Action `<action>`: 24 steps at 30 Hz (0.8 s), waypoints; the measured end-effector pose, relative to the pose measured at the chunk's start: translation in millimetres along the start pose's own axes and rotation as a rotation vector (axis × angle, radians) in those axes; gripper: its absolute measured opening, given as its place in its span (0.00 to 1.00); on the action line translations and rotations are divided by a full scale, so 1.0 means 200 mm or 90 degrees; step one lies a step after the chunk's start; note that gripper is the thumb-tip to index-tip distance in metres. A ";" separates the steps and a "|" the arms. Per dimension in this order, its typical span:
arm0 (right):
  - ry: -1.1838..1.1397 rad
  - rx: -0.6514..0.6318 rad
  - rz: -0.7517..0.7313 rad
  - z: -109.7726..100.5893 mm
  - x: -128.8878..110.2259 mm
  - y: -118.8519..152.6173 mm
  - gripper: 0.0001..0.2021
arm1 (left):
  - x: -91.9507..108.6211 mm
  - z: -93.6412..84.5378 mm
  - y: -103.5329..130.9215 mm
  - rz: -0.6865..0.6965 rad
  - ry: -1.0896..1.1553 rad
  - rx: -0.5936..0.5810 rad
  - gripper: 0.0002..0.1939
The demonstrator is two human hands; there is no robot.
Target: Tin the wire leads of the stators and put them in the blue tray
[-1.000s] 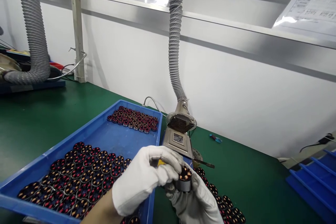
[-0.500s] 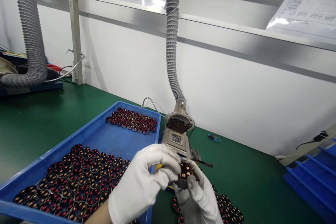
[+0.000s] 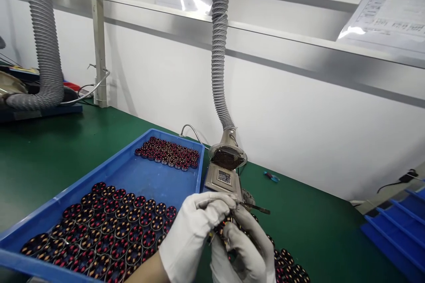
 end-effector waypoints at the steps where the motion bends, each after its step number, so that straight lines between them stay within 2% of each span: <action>1: 0.009 0.003 0.007 -0.01 0.01 0.00 0.23 | 0.01 -0.03 0.00 0.027 0.034 0.019 0.03; 3: 0.011 0.005 0.018 -0.04 0.04 -0.02 0.17 | 0.06 -0.08 0.00 0.081 0.075 0.061 0.02; 5: 0.020 -0.020 -0.008 -0.05 0.04 -0.03 0.14 | 0.09 -0.11 -0.01 0.068 0.070 0.099 0.09; 7: 0.037 -0.085 -0.068 -0.04 0.03 -0.04 0.15 | 0.05 -0.06 -0.01 -0.044 0.004 0.076 0.16; 9: 0.053 -0.134 -0.129 -0.01 0.00 -0.03 0.17 | 0.03 -0.03 0.01 -0.104 -0.061 0.075 0.14; 12: 0.065 -0.132 -0.161 -0.01 -0.03 -0.02 0.20 | 0.04 -0.04 0.02 -0.057 -0.043 0.108 0.08; 15: 0.083 -0.134 -0.149 0.01 -0.04 -0.01 0.21 | 0.08 -0.10 0.03 0.045 0.008 0.140 0.09; 17: 0.073 -0.158 -0.128 0.03 -0.03 0.00 0.21 | 0.11 -0.12 0.03 0.065 -0.012 0.141 0.11; 21: 0.056 -0.174 -0.103 0.04 -0.01 0.01 0.20 | 0.07 -0.05 0.03 -0.072 -0.087 0.075 0.13; 24: 0.084 -0.163 -0.105 0.04 -0.02 0.02 0.19 | 0.07 -0.06 0.04 -0.114 -0.114 0.115 0.08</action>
Point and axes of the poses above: each hand's wrist, its own y-axis away from the middle knuckle, its own z-axis out of the palm, x = y × z, the point moved 10 cm from there along -y, towards the middle knuckle, and after that the axes turned 1 degree about -y, right-handed, at the moved point
